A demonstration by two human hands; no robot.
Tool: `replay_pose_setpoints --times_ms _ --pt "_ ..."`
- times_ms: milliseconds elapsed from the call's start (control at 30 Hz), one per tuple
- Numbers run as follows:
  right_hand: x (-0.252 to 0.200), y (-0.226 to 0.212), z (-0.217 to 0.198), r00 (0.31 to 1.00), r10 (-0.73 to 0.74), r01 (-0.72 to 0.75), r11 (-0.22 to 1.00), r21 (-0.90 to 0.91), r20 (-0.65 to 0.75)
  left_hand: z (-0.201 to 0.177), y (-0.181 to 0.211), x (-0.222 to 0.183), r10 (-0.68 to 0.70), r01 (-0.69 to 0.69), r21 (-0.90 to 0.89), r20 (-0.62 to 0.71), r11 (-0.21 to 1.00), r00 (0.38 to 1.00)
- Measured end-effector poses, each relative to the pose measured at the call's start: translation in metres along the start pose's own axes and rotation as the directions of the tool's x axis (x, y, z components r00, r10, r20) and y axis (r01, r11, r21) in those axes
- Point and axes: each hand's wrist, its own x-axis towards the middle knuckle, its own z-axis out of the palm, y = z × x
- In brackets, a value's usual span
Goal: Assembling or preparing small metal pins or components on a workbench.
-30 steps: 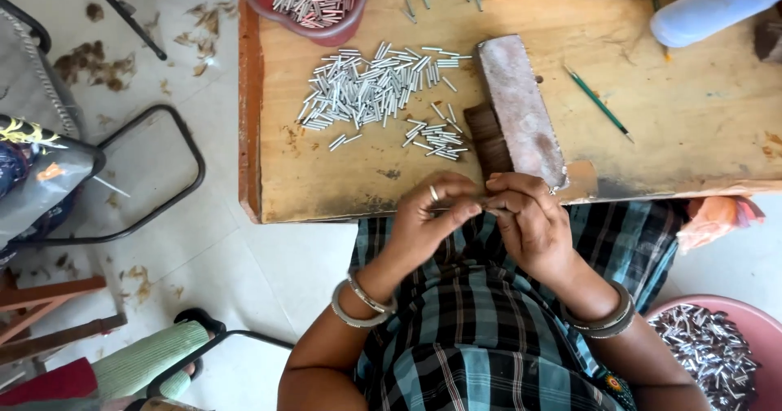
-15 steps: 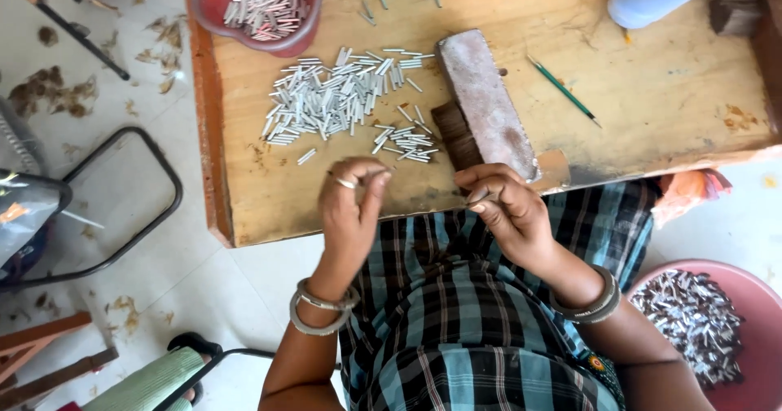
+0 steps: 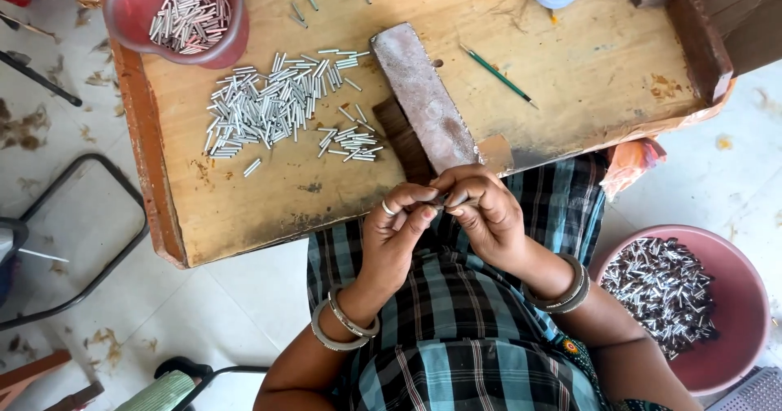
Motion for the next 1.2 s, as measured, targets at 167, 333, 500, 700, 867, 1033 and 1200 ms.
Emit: replay_pose_setpoints --times_ms 167,333,500,700,867,1033,1200 --pt "0.009 -0.012 -0.009 0.993 -0.112 0.116 0.985 -0.125 0.043 0.002 0.014 0.004 0.115 -0.123 0.230 0.048 0.965 0.992" --pt "0.017 -0.032 -0.019 0.985 -0.148 0.163 0.964 -0.209 0.086 0.005 0.040 0.012 0.326 -0.377 0.586 0.196 0.717 0.925" --pt "0.027 -0.038 -0.026 0.984 -0.138 0.155 0.975 -0.157 0.115 0.007 0.045 0.015 0.454 -0.495 0.654 0.250 0.571 0.855" --pt "0.019 -0.034 -0.028 0.980 -0.170 0.188 0.962 -0.198 0.103 0.008 0.047 0.012 0.416 -0.467 0.641 0.243 0.609 0.876" --pt "0.019 -0.034 -0.032 0.977 -0.186 0.205 0.955 -0.215 0.104 0.006 0.044 0.008 0.364 -0.405 0.611 0.199 0.680 0.910" --pt "0.015 -0.032 -0.031 0.975 -0.192 0.211 0.954 -0.212 0.108 0.006 0.039 0.005 0.349 -0.400 0.595 0.206 0.697 0.914" --pt "0.014 -0.030 -0.033 0.976 -0.192 0.210 0.952 -0.225 0.098 0.007 0.038 0.005 0.318 -0.362 0.535 0.176 0.764 0.932"
